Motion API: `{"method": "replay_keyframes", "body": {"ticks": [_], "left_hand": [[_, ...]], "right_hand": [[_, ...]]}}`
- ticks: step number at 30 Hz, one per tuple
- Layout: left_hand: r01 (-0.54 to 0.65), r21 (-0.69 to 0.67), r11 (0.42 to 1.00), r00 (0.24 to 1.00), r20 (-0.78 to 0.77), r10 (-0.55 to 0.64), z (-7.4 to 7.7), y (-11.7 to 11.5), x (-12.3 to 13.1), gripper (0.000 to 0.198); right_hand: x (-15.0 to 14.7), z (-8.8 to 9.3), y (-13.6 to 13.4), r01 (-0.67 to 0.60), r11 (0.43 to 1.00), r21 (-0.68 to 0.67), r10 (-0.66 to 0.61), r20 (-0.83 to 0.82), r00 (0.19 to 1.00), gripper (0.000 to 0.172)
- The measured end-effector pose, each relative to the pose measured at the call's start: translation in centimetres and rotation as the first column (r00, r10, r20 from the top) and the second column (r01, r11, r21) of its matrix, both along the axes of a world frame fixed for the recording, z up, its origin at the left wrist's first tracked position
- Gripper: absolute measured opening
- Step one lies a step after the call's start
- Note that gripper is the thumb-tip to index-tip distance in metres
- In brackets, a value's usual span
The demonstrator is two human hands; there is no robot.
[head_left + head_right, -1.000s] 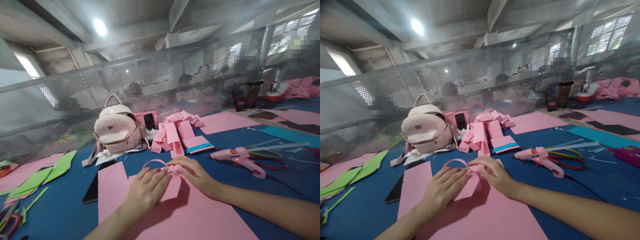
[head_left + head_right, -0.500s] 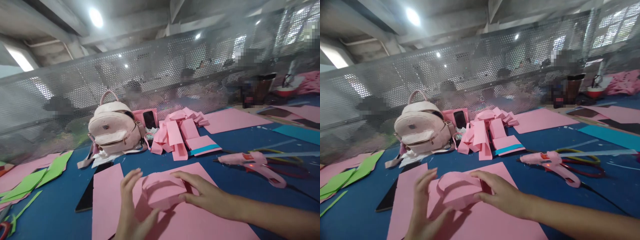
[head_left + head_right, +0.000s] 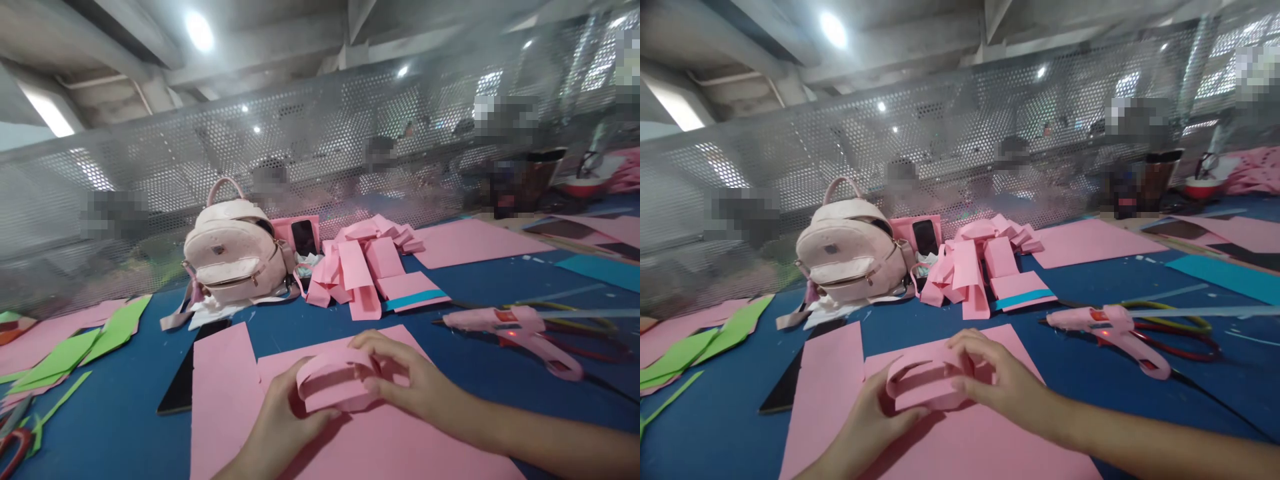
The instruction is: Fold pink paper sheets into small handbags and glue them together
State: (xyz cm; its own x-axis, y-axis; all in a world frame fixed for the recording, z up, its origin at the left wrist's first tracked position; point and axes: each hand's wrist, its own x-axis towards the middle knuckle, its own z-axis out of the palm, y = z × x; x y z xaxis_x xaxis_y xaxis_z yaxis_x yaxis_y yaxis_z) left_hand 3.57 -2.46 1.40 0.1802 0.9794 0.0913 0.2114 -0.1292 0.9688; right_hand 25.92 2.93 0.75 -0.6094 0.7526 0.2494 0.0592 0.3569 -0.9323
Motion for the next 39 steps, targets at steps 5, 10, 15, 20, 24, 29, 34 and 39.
{"method": "replay_keyframes", "body": {"ticks": [5,10,15,20,24,29,34,39], "left_hand": [[-0.013,0.053,0.999,0.998,-0.068,0.017,-0.4,-0.1,-0.2,0.051],[0.0,0.118,0.993,0.994,-0.109,0.013,-0.4,-0.6,-0.4,0.057],[0.054,0.176,0.983,0.995,-0.093,-0.038,1.2,0.0,-0.1,0.036],[0.12,0.055,0.991,0.99,0.062,-0.124,3.9,2.0,-0.1,0.017],[0.18,0.02,0.983,0.972,0.153,-0.181,5.8,3.0,0.0,0.035],[0.187,-0.031,0.982,0.915,0.37,-0.162,6.8,3.2,0.6,0.047],[0.19,-0.04,0.981,0.894,0.42,-0.156,6.4,3.1,0.6,0.036],[0.188,-0.07,0.98,0.9,0.411,-0.144,6.4,3.0,0.6,0.034]], "right_hand": [[0.1,0.6,0.3,0.089,0.993,-0.082,-0.096,-0.08,0.992,0.02],[0.2,1.0,0.5,0.13,0.99,-0.051,-0.135,-0.106,0.985,0.023],[-0.8,2.3,-0.1,0.102,0.994,-0.034,-0.104,-0.079,0.991,0.023],[-1.4,3.1,0.3,0.092,0.996,0.004,-0.091,-0.071,0.993,0.024],[-1.6,3.6,0.7,0.085,0.995,0.051,-0.082,-0.05,0.995,0.026],[-1.3,3.5,0.6,0.031,0.997,0.072,-0.031,0.006,0.999,0.023],[-0.6,2.6,1.1,0.012,0.995,0.1,-0.019,0.065,0.998,0.038],[-0.4,2.2,1.5,0.026,0.997,0.068,-0.034,0.125,0.992,0.039]]}}
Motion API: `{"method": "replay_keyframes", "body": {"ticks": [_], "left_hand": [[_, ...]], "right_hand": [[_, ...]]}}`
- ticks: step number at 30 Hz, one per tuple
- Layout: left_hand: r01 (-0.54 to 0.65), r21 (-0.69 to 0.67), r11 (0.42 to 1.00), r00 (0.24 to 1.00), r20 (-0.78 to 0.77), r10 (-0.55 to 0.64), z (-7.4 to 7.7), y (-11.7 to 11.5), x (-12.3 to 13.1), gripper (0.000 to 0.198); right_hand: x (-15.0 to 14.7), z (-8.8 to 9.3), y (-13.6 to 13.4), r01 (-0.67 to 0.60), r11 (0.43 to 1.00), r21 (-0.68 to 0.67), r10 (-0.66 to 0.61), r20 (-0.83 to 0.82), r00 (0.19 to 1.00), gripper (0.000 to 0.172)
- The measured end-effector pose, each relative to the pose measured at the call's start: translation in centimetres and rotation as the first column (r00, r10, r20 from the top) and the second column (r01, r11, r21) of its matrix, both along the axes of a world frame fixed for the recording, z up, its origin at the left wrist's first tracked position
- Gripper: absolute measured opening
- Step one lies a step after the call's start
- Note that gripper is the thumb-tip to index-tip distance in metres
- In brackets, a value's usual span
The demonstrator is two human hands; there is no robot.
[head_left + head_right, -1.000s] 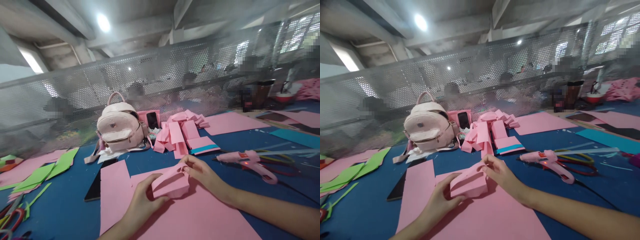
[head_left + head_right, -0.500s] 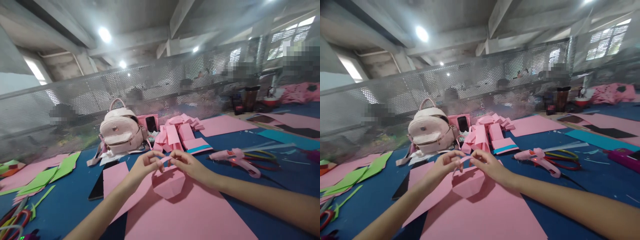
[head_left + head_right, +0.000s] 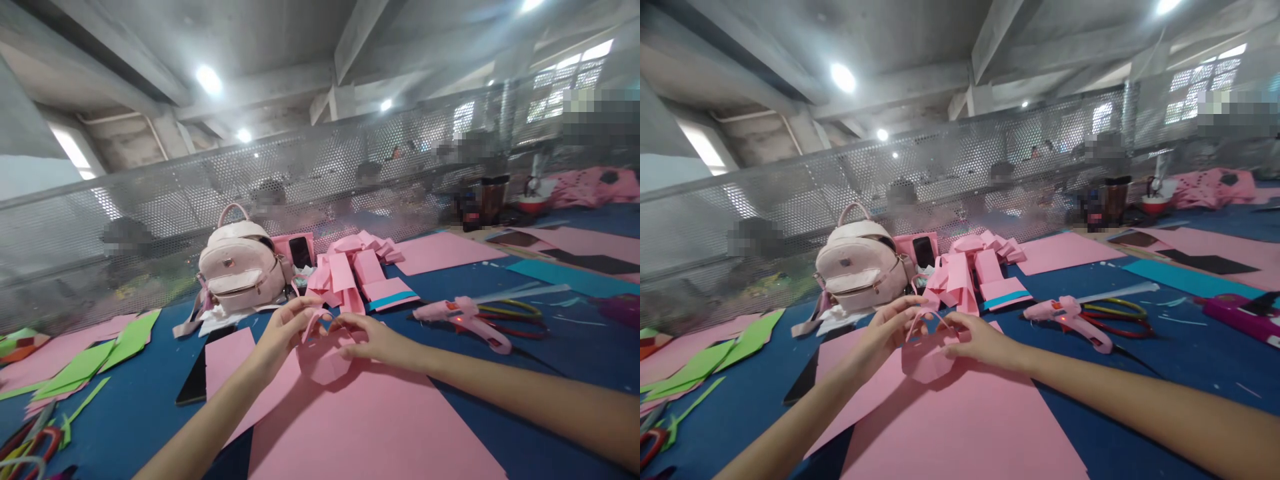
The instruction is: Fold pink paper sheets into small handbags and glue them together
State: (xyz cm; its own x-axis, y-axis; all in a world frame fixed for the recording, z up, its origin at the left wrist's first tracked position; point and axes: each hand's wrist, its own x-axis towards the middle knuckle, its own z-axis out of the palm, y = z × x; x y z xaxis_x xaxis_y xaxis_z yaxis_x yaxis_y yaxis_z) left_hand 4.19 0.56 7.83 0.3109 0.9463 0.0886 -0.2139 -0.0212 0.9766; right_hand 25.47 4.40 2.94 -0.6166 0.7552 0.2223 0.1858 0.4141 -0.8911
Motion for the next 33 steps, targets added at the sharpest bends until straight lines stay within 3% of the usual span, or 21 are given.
{"method": "replay_keyframes", "body": {"ticks": [5,15,20,25,29,33], "left_hand": [[-0.018,0.004,1.0,1.0,-0.013,0.018,-0.2,0.5,0.2,0.035],[-0.117,0.053,0.992,0.992,-0.035,0.119,-2.6,1.8,-1.2,0.034],[-0.087,0.087,0.992,0.995,-0.05,0.092,-3.3,1.6,-1.3,0.044],[-0.098,0.098,0.99,0.991,-0.082,0.107,-3.4,1.5,-2.1,0.039],[-0.116,0.237,0.965,0.985,-0.1,0.143,-4.3,1.4,-2.9,0.053],[-0.024,0.289,0.957,0.968,-0.231,0.094,-5.5,0.3,-2.9,0.06]], "right_hand": [[-0.3,-0.3,0.8,-0.032,0.999,-0.025,0.031,-0.026,0.999,0.041],[-0.8,-2.8,2.2,-0.055,0.994,-0.091,0.042,-0.138,0.989,0.041],[-0.7,-3.9,2.1,-0.058,0.99,-0.125,0.037,-0.169,0.985,0.042],[-0.6,-3.9,1.9,-0.056,0.986,-0.155,0.027,-0.184,0.983,0.041],[-0.6,-3.8,1.9,-0.051,0.984,-0.171,0.02,-0.184,0.983,0.043],[-0.3,-3.8,1.9,-0.047,0.984,-0.171,0.017,-0.173,0.985,0.04]]}}
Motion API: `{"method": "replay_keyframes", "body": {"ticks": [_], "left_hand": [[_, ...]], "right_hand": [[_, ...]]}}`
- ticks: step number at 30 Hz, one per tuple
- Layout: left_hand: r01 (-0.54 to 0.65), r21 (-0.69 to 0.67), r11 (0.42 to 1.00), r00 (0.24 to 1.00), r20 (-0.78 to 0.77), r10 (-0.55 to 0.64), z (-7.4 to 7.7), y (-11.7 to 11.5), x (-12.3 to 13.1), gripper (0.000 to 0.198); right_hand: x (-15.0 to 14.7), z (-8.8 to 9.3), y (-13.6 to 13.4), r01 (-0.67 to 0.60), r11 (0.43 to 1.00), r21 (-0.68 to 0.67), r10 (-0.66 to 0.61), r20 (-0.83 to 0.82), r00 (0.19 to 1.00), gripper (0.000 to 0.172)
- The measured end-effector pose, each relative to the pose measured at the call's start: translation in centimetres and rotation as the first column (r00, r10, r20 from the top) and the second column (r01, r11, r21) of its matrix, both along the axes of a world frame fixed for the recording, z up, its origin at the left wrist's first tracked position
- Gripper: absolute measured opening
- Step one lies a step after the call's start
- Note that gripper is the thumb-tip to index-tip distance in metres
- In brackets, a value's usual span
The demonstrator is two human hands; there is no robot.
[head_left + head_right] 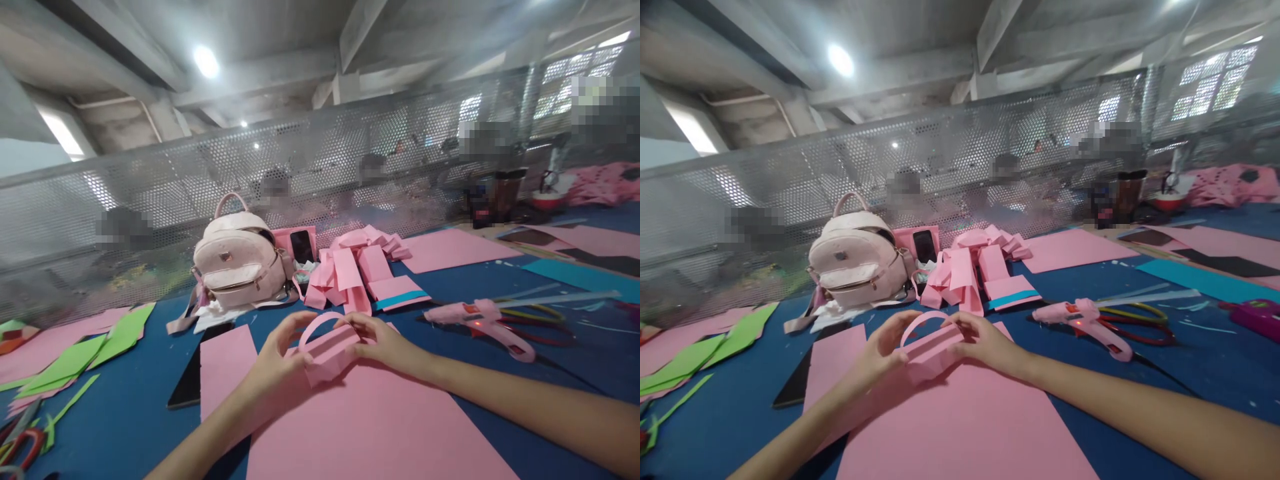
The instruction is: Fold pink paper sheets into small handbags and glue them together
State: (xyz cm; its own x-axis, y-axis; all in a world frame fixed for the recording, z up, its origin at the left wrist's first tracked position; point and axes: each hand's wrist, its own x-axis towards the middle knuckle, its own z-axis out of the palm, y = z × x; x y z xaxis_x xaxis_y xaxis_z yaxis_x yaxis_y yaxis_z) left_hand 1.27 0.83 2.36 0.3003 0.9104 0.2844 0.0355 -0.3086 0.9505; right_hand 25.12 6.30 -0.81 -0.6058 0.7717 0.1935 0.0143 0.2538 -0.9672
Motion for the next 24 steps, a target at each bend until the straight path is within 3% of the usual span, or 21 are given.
{"method": "replay_keyframes", "body": {"ticks": [7,15,24], "left_hand": [[-0.003,0.03,1.0,0.961,-0.278,0.011,-1.2,-0.9,0.2,0.05],[-0.099,-0.058,0.993,0.977,-0.194,0.086,-2.3,-0.7,0.0,0.042],[-0.223,-0.004,0.975,0.957,-0.193,0.218,-2.6,0.0,-0.3,0.027]], "right_hand": [[0.3,0.5,-0.3,-0.008,0.999,0.032,0.007,0.054,0.999,0.041],[0.4,0.9,-0.6,0.049,0.997,0.058,-0.054,0.095,0.994,0.04],[0.2,0.8,-0.8,0.095,0.992,0.086,-0.103,0.096,0.99,0.04]]}}
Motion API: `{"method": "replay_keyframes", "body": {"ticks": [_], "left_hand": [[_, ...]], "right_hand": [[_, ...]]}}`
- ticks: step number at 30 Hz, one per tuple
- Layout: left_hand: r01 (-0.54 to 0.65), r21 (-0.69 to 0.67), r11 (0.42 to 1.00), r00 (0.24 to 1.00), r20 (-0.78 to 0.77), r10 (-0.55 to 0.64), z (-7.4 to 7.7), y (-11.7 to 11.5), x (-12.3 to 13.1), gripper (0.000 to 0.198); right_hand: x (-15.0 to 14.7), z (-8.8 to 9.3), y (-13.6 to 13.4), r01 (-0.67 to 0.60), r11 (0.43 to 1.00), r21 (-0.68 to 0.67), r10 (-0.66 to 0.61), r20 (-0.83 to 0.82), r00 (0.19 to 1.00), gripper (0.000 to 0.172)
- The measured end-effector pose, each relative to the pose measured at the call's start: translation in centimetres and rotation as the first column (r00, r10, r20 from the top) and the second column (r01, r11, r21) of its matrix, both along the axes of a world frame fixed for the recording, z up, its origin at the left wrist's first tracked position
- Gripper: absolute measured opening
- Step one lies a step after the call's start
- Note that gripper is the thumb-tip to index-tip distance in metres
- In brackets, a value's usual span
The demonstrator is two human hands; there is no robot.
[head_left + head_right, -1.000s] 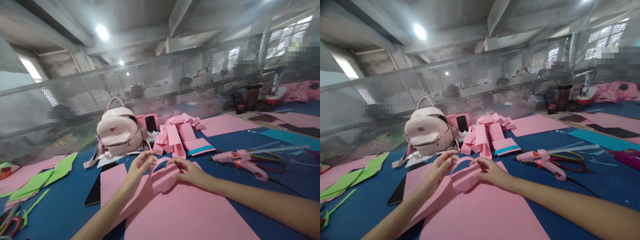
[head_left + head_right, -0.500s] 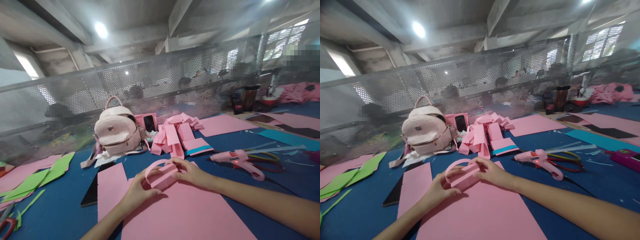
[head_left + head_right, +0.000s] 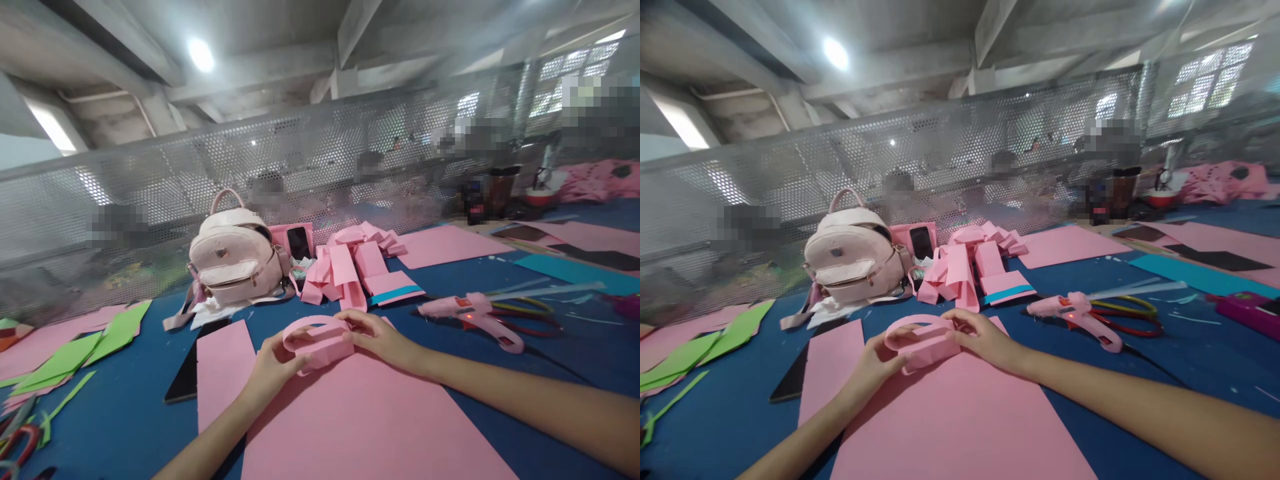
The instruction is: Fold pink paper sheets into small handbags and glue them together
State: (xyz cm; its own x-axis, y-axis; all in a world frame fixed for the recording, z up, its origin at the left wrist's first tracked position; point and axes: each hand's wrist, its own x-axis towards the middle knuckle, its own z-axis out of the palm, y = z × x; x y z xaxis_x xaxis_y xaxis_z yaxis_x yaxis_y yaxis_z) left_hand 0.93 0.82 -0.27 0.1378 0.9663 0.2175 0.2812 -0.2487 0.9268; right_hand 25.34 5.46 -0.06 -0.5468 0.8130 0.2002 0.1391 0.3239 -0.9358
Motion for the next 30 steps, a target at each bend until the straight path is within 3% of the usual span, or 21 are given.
{"method": "replay_keyframes", "body": {"ticks": [6,11,17,21,22,23,27,30], "left_hand": [[-0.074,-0.016,0.997,0.997,0.025,0.075,-0.2,-0.4,0.6,0.022],[-0.067,-0.002,0.998,0.996,0.059,0.067,0.0,-0.6,0.8,0.022],[0.009,0.005,1.0,0.991,0.131,-0.01,-0.5,-0.3,0.9,0.061],[-0.018,0.033,0.999,1.0,0.012,0.017,1.5,0.1,-0.4,0.043],[-0.021,0.086,0.996,0.954,-0.296,0.046,2.4,0.4,-1.3,0.035],[-0.03,0.1,0.995,0.912,-0.404,0.068,3.5,0.7,-2.6,0.029],[-0.154,0.162,0.975,0.725,-0.652,0.222,6.7,2.1,-9.1,0.014],[-0.255,0.171,0.952,0.574,-0.765,0.291,7.0,2.6,-13.1,0.01]], "right_hand": [[0.0,-0.2,-0.1,0.005,1.0,0.016,-0.005,-0.014,1.0,0.039],[0.0,-0.5,0.0,-0.006,1.0,0.029,0.007,-0.038,0.999,0.04],[0.0,-0.5,0.3,0.042,0.999,0.03,-0.04,-0.07,0.997,0.035],[0.1,-0.4,0.7,0.112,0.994,-0.002,-0.112,-0.085,0.99,0.04],[0.1,-0.3,0.8,0.123,0.992,-0.01,-0.123,-0.085,0.989,0.041],[0.0,-0.2,0.9,0.128,0.992,-0.019,-0.13,-0.086,0.988,0.042],[-0.5,0.1,1.4,0.106,0.992,-0.071,-0.112,-0.087,0.99,0.043],[-1.6,0.3,2.1,0.057,0.988,-0.144,-0.07,-0.082,0.994,0.043]]}}
